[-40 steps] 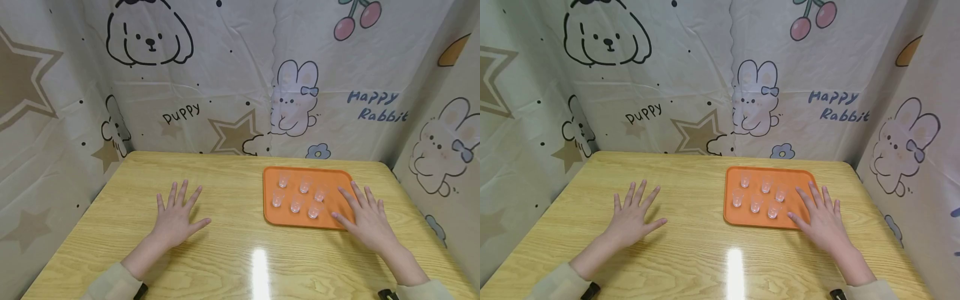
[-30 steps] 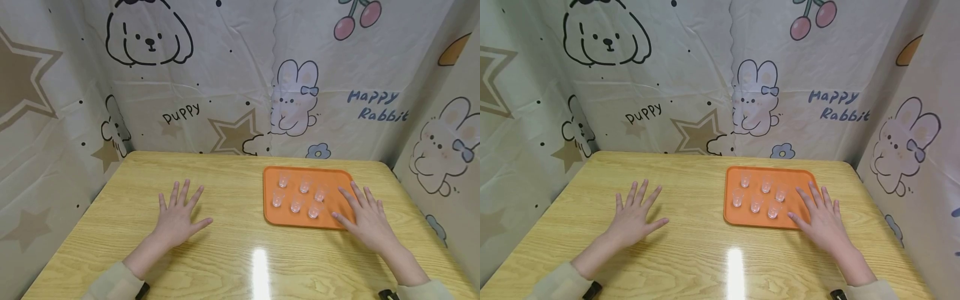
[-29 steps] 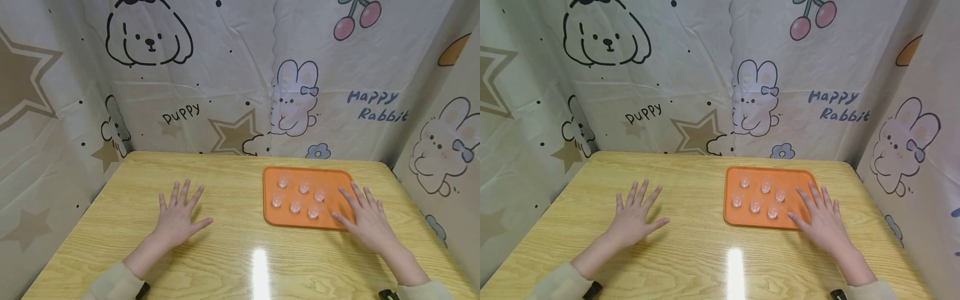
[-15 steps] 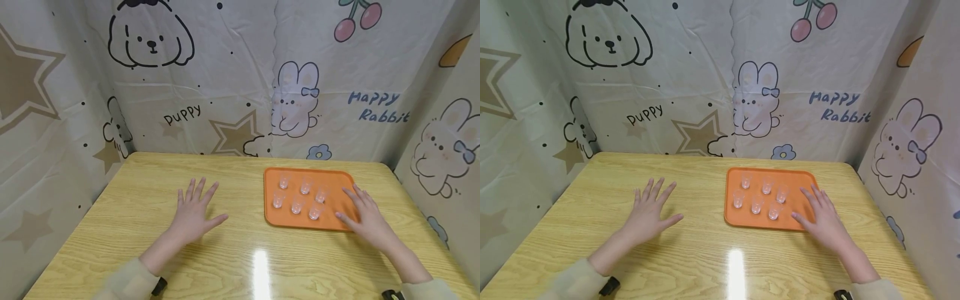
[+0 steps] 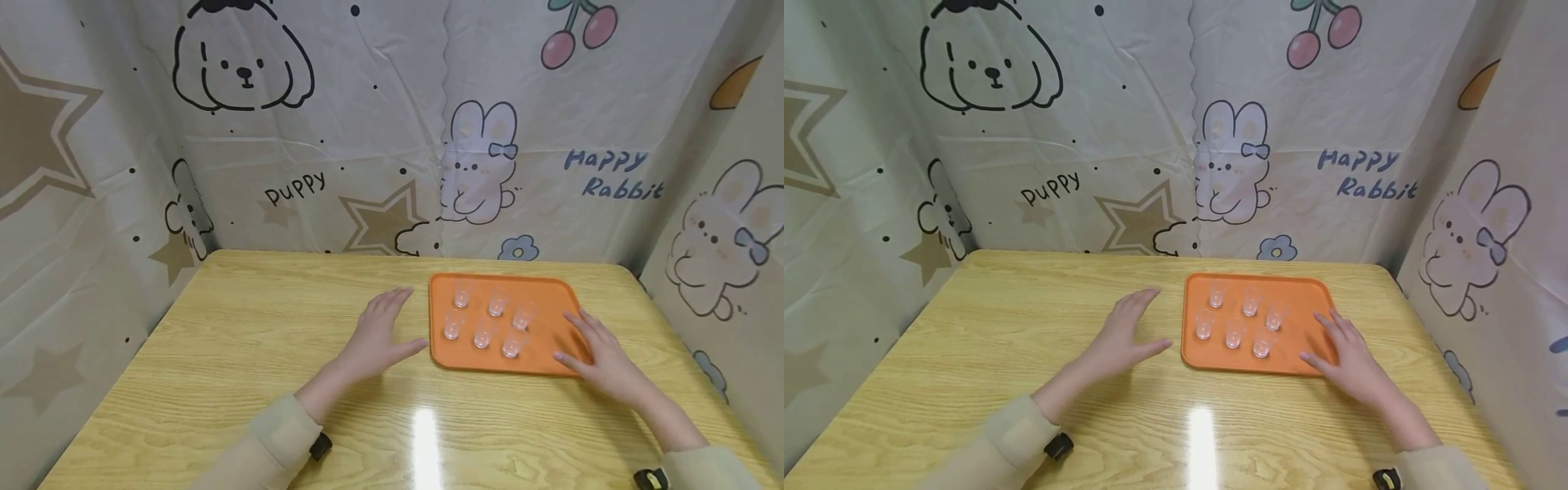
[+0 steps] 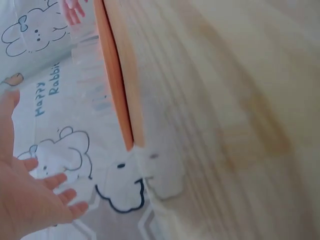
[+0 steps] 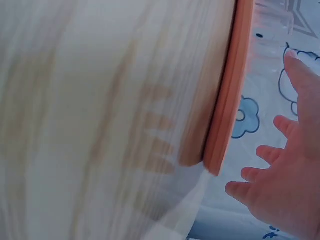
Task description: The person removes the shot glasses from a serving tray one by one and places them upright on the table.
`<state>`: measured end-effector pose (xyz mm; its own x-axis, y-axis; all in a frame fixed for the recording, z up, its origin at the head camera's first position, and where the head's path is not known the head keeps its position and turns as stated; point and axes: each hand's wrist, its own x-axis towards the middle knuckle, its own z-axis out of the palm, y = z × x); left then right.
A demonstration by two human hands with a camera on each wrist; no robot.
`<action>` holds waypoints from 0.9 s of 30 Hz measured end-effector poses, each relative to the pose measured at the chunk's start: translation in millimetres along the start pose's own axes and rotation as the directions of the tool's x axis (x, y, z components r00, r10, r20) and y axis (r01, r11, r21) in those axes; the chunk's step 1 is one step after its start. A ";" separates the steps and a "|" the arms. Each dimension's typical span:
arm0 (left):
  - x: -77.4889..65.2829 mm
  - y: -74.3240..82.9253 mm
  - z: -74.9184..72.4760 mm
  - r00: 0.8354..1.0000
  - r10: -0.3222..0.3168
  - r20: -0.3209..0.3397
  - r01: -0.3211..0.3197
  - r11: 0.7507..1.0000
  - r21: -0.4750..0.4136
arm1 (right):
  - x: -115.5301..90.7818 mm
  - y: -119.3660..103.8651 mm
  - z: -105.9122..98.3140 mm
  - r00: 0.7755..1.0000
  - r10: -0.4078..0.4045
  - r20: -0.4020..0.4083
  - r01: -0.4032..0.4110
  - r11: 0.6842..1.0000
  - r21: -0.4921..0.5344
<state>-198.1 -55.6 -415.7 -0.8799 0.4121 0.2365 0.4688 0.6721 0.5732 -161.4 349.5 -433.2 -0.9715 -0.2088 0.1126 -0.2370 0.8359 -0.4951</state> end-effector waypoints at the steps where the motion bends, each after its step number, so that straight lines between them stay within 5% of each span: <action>1: 3.7 1.6 3.3 1.000 0.008 0.012 -0.008 1.000 -0.022 | 0.4 2.6 0.2 1.000 0.000 0.008 0.000 1.000 -0.002; 13: 40.1 13.5 31.8 0.986 0.057 0.159 -0.018 0.971 -0.238 | 6.1 20.6 -0.6 0.986 0.084 0.142 -0.075 0.995 -0.066; 19: 51.3 14.7 40.4 0.977 0.017 0.211 0.044 0.959 -0.278 | 8.8 23.4 0.7 0.981 0.109 0.160 -0.095 0.991 -0.093; 27: 62.1 14.4 46.1 0.974 -0.015 0.228 0.081 0.956 -0.283 | 12.9 26.3 1.6 0.987 0.037 0.155 -0.023 0.995 -0.093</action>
<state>-242.5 8.0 -429.0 -0.8463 0.5309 0.0427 0.3545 0.5016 0.7891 -180.2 368.0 -446.1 -0.9664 -0.2536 -0.0410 -0.2144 0.8841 -0.4153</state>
